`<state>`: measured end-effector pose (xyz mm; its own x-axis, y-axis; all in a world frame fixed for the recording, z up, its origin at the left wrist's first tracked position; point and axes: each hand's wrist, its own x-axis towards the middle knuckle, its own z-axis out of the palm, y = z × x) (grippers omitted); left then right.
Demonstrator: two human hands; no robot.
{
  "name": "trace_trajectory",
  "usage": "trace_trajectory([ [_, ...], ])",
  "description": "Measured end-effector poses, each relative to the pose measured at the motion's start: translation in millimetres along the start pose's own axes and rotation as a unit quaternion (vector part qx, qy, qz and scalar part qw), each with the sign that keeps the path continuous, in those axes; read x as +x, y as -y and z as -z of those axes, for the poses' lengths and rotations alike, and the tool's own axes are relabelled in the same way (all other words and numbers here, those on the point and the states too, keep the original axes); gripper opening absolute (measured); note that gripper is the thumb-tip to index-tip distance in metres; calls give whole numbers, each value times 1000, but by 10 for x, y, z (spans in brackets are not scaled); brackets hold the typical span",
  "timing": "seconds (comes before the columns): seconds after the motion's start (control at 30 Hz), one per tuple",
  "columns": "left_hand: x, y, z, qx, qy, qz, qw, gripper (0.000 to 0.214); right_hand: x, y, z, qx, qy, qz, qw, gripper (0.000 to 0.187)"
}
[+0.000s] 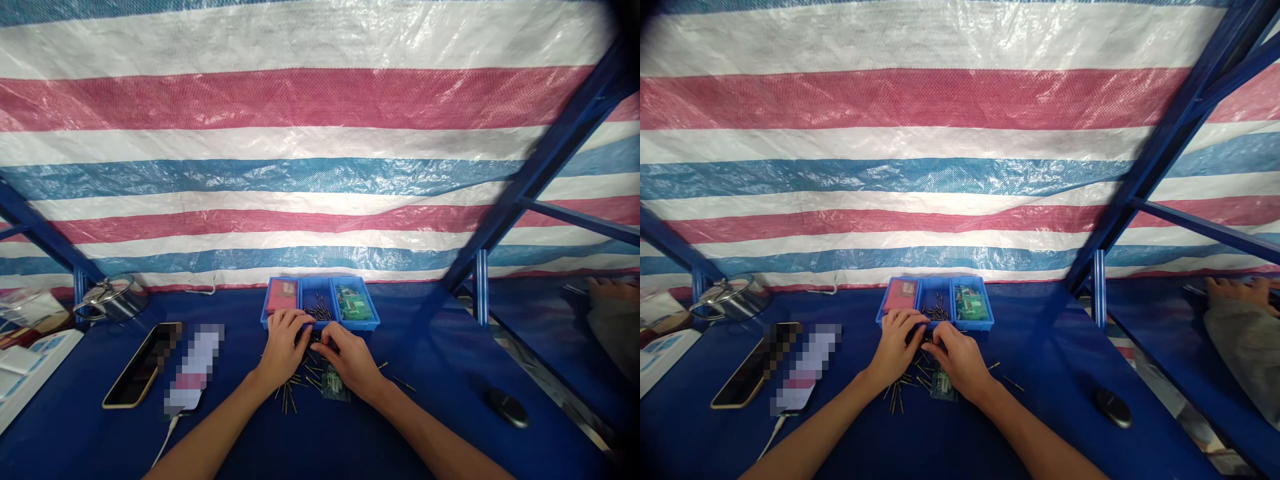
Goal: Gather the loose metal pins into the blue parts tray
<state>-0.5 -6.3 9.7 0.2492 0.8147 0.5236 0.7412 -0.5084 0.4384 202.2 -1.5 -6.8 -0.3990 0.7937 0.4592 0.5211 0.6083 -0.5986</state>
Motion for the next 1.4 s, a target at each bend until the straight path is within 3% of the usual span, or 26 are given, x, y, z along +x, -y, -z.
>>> trace_trajectory([
  [1.4,-2,9,-11,8,-3,-1,1000,18,14,40,35,8,7,-11,1000,26],
])
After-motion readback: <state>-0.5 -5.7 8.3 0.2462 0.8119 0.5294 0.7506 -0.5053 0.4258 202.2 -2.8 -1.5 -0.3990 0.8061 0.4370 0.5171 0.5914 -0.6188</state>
